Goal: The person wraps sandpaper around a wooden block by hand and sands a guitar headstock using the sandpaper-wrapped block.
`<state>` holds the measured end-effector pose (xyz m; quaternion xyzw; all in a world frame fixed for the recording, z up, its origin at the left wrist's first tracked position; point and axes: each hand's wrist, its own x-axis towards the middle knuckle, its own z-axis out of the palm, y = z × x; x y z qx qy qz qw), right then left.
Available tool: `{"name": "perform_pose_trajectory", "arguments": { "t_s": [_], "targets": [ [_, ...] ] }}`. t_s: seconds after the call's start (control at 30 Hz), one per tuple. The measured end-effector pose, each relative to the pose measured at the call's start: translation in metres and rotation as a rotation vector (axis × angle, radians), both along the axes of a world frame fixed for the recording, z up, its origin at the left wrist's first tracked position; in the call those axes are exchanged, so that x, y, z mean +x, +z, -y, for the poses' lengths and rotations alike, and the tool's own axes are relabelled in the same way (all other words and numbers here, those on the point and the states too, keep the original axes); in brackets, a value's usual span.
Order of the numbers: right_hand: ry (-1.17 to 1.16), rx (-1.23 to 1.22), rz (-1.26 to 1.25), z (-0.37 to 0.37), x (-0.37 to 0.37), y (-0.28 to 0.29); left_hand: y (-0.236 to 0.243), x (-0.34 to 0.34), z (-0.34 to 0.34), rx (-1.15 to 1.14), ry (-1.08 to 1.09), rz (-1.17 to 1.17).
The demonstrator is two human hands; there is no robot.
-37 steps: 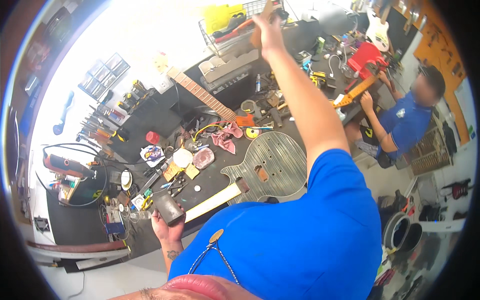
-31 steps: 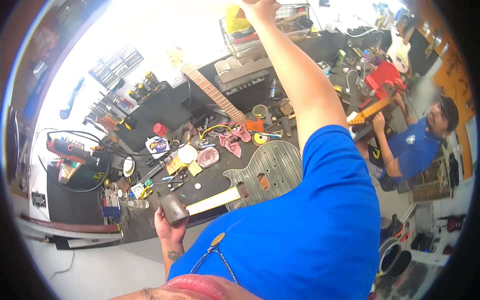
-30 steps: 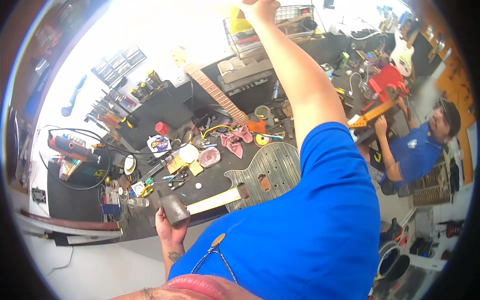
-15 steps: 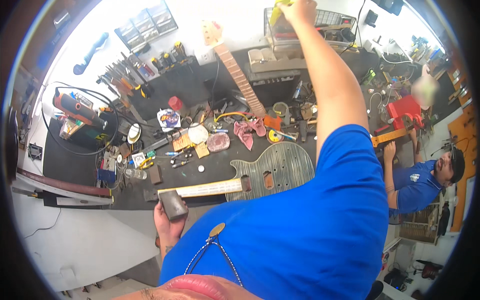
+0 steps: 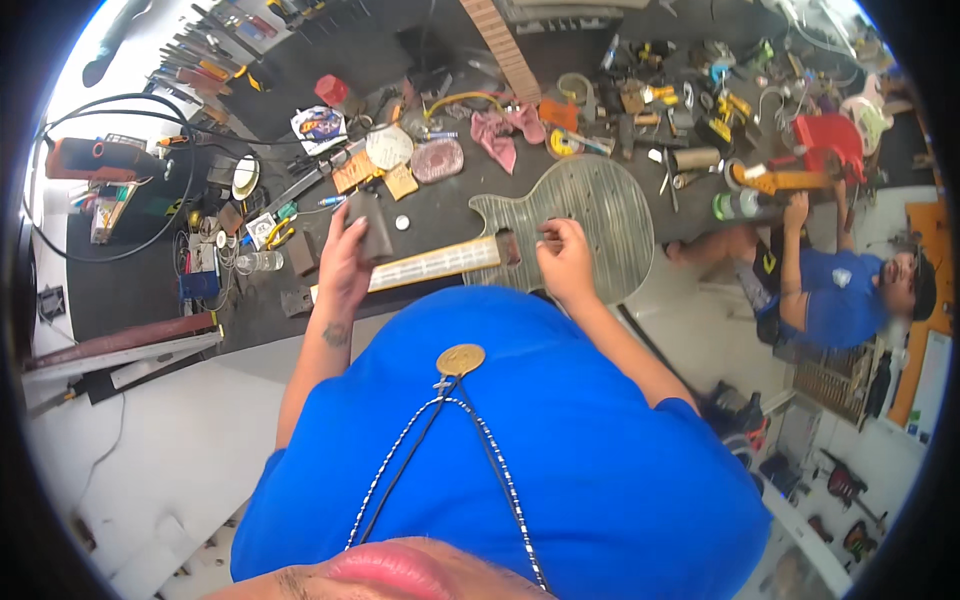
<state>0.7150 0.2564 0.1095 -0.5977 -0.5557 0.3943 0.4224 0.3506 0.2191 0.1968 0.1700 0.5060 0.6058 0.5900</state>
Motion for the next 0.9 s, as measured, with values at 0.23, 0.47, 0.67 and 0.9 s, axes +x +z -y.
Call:
{"name": "perform_pose_trajectory", "arguments": {
  "t_s": [0.23, 0.47, 0.67, 0.9],
  "targets": [
    [0.46, 0.036, 0.307, 0.003, -0.006, 0.067, -0.096, 0.0, -0.078, 0.161, -0.463, -1.449],
    [0.206, -0.028, 0.4, 0.045, 0.028, 0.087, -0.137, 0.024, -0.105, 0.075, -1.013, -1.721],
    [0.094, -0.233, 0.389, 0.115, 0.076, 0.046, -0.138, 0.032, -0.094, 0.064, -0.939, -1.789],
    [0.051, -0.564, 0.33, 0.186, 0.154, -0.029, -0.133, 0.033, -0.111, 0.067, -0.614, -1.64]
  ]
}}
